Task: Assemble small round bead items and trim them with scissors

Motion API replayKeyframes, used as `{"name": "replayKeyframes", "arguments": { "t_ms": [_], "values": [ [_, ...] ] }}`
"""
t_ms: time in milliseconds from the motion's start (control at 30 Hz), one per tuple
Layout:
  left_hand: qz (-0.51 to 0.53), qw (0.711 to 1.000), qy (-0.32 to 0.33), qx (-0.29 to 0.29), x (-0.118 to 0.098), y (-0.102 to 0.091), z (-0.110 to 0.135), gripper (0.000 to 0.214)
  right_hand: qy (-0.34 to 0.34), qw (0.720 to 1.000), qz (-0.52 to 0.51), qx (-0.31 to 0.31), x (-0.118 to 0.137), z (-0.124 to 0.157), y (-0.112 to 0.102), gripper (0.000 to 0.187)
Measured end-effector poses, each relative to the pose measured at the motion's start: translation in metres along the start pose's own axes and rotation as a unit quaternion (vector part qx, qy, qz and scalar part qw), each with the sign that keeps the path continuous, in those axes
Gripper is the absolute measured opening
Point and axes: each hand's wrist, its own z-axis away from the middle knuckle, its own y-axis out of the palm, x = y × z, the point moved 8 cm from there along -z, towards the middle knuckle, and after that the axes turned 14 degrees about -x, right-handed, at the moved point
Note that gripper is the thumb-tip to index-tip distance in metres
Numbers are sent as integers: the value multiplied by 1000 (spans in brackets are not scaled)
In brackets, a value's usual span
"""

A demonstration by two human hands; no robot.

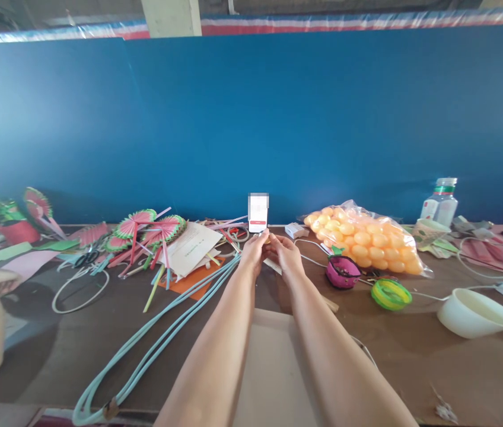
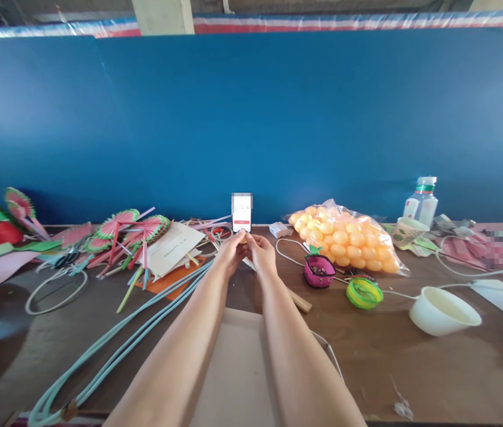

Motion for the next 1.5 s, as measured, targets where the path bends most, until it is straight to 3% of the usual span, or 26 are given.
{"name": "replayKeyframes", "arguments": {
  "t_ms": [633, 1067, 1267, 1500],
  "values": [
    [-14, 1000, 13, 18, 1, 1, 1, 35, 13, 1000, -15, 0, 0, 0, -1, 42],
    [-10, 999, -21, -26, 3, -2, 1, 37, 7, 1000, 5, 1, -5, -2, 1, 41],
    [2, 998, -40, -48, 10, -7, -8, 37, -38, 996, 67, -37, -3, -3, -3, 35],
    [-27, 993, -58, -97, 14, -16, -14, 29, -171, 973, 110, -105, 17, -6, -12, 29]
  ]
}}
